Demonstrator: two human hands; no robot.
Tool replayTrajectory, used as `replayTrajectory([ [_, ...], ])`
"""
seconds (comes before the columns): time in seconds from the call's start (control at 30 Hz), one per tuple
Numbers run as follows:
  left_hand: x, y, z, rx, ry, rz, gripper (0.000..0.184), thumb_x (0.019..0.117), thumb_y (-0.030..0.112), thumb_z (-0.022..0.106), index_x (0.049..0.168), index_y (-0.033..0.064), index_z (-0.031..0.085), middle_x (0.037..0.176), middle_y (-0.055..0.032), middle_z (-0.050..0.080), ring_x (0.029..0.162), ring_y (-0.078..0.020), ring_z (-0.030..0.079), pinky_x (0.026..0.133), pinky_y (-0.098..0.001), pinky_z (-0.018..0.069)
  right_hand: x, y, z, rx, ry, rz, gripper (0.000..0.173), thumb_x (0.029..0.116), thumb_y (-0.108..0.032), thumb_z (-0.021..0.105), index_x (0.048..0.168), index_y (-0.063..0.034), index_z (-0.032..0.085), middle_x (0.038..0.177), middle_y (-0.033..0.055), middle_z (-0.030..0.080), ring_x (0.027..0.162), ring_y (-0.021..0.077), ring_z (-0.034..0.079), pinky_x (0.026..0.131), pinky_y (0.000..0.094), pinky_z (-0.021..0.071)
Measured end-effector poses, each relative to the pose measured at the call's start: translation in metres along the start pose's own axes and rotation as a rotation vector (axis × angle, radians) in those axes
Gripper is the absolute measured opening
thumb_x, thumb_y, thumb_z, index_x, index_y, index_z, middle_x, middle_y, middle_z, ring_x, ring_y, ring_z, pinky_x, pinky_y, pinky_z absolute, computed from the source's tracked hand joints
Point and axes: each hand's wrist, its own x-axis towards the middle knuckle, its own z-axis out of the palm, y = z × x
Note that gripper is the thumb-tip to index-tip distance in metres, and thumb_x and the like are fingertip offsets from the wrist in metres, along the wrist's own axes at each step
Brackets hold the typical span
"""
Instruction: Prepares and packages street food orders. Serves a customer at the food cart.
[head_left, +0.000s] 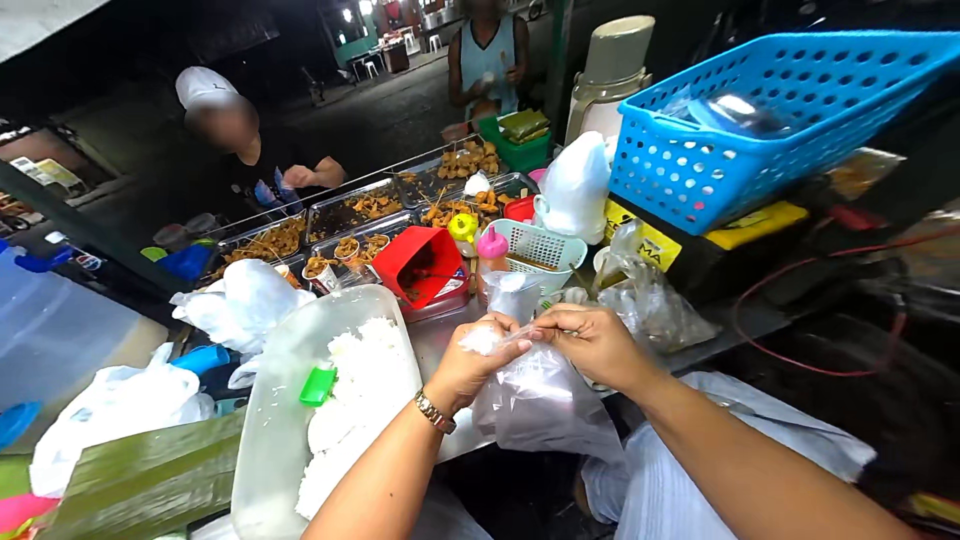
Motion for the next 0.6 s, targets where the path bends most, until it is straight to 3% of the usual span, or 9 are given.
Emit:
replayTrajectory([
  [0.17, 0.0, 0.005, 0.003, -0.013, 0.08, -0.051, 0.016, 0.0876, -0.008, 0.063, 0.095, 0.0066, 0.065, 0.08, 0.0062, 0.067, 0.072, -0.0009, 0.064, 0.07, -0.018, 0.0551, 0.001, -0.003, -0.004, 0.241, 0.077, 0.19, 0.009, 0.0906, -0.012, 0.074, 0.095, -0.0058, 0.079, 0.092, -0.0043, 0.074, 0.085, -0.0028, 0.068, 0.081, 0.0155, 0.0571],
  [0.2, -0.002, 0.007, 0.003, -0.016, 0.071, -0.049, 0.014, 0.0885, -0.005, 0.063, 0.095, 0.0072, 0.066, 0.08, 0.0077, 0.068, 0.073, 0.0009, 0.064, 0.07, -0.0167, 0.0548, 0.003, -0.005, -0.005, 0.354, 0.09, 0.241, 0.005, 0.0903, -0.007, 0.073, 0.094, -0.0062, 0.077, 0.091, -0.0054, 0.074, 0.084, -0.0013, 0.068, 0.081, 0.0176, 0.0579],
  [0.27, -0.005, 0.012, -0.002, -0.043, -0.019, -0.015, 0.012, 0.0886, 0.005, 0.07, 0.098, 0.0118, 0.068, 0.088, 0.0119, 0.071, 0.082, 0.0041, 0.066, 0.077, -0.0152, 0.0552, 0.006, -0.01, -0.008, 0.686, 0.098, 0.374, 0.018, 0.0966, 0.002, 0.058, 0.092, -0.0101, 0.07, 0.09, -0.005, 0.074, 0.084, 0.0034, 0.07, 0.082, 0.023, 0.0591],
  [0.33, -0.003, 0.012, -0.017, -0.022, -0.16, 0.09, 0.021, 0.0895, 0.025, 0.075, 0.108, 0.018, 0.071, 0.103, 0.0172, 0.071, 0.094, 0.0075, 0.064, 0.085, -0.014, 0.0531, 0.007, -0.01, -0.014, 1.0, 0.049, 0.451, 0.028, 0.1042, -0.004, 0.045, 0.092, -0.018, 0.067, 0.083, -0.0045, 0.074, 0.078, 0.0046, 0.071, 0.079, 0.0238, 0.0602],
  [0.4, -0.002, 0.017, -0.025, -0.041, -0.182, 0.137, 0.016, 0.0894, 0.027, 0.076, 0.104, 0.0206, 0.076, 0.098, 0.0159, 0.074, 0.088, 0.0075, 0.066, 0.08, -0.0131, 0.0538, 0.005, -0.005, -0.018, 1.072, -0.089, 0.358, 0.024, 0.103, -0.012, 0.05, 0.094, -0.0258, 0.068, 0.068, -0.0118, 0.064, 0.063, -0.0031, 0.061, 0.064, 0.0153, 0.0529],
  [0.43, -0.002, 0.02, -0.025, -0.043, -0.146, 0.137, 0.011, 0.0885, 0.021, 0.076, 0.099, 0.0185, 0.078, 0.094, 0.0123, 0.075, 0.084, 0.005, 0.067, 0.077, -0.0145, 0.0549, 0.006, -0.004, -0.021, 0.979, -0.144, 0.271, 0.021, 0.0997, -0.012, 0.053, 0.097, -0.027, 0.067, 0.069, -0.014, 0.061, 0.063, -0.0056, 0.057, 0.063, 0.0131, 0.0487],
  [0.5, -0.001, 0.023, -0.031, 0.071, -0.1, 0.141, 0.017, 0.0881, 0.007, 0.072, 0.104, 0.0102, 0.078, 0.1, 0.0055, 0.076, 0.091, -0.0011, 0.069, 0.084, -0.0205, 0.0571, 0.012, -0.004, -0.03, 0.552, -0.141, 0.115, 0.018, 0.0892, -0.006, 0.057, 0.093, -0.0189, 0.068, 0.081, -0.0127, 0.065, 0.074, -0.006, 0.059, 0.069, 0.0126, 0.0501],
  [0.57, 0.003, 0.02, -0.035, 0.194, -0.107, 0.153, 0.025, 0.0863, 0.0, 0.067, 0.11, 0.0036, 0.076, 0.104, 0.0041, 0.073, 0.095, -0.0023, 0.066, 0.088, -0.0224, 0.0554, 0.022, -0.01, -0.037, 0.04, -0.129, 0.063, 0.021, 0.0908, -0.005, 0.056, 0.087, -0.0088, 0.076, 0.085, -0.0041, 0.061, 0.081, 0.0007, 0.055, 0.072, 0.0187, 0.0474],
  [0.6, 0.005, 0.018, -0.035, 0.259, -0.107, 0.161, 0.025, 0.0852, -0.002, 0.066, 0.108, 0.0025, 0.077, 0.102, 0.004, 0.072, 0.095, -0.0025, 0.065, 0.087, -0.0219, 0.0544, 0.029, -0.015, -0.038, -0.143, -0.135, 0.065, 0.023, 0.0941, -0.005, 0.056, 0.092, -0.0079, 0.079, 0.089, 0.0008, 0.061, 0.083, 0.0063, 0.056, 0.073, 0.0245, 0.0486],
])
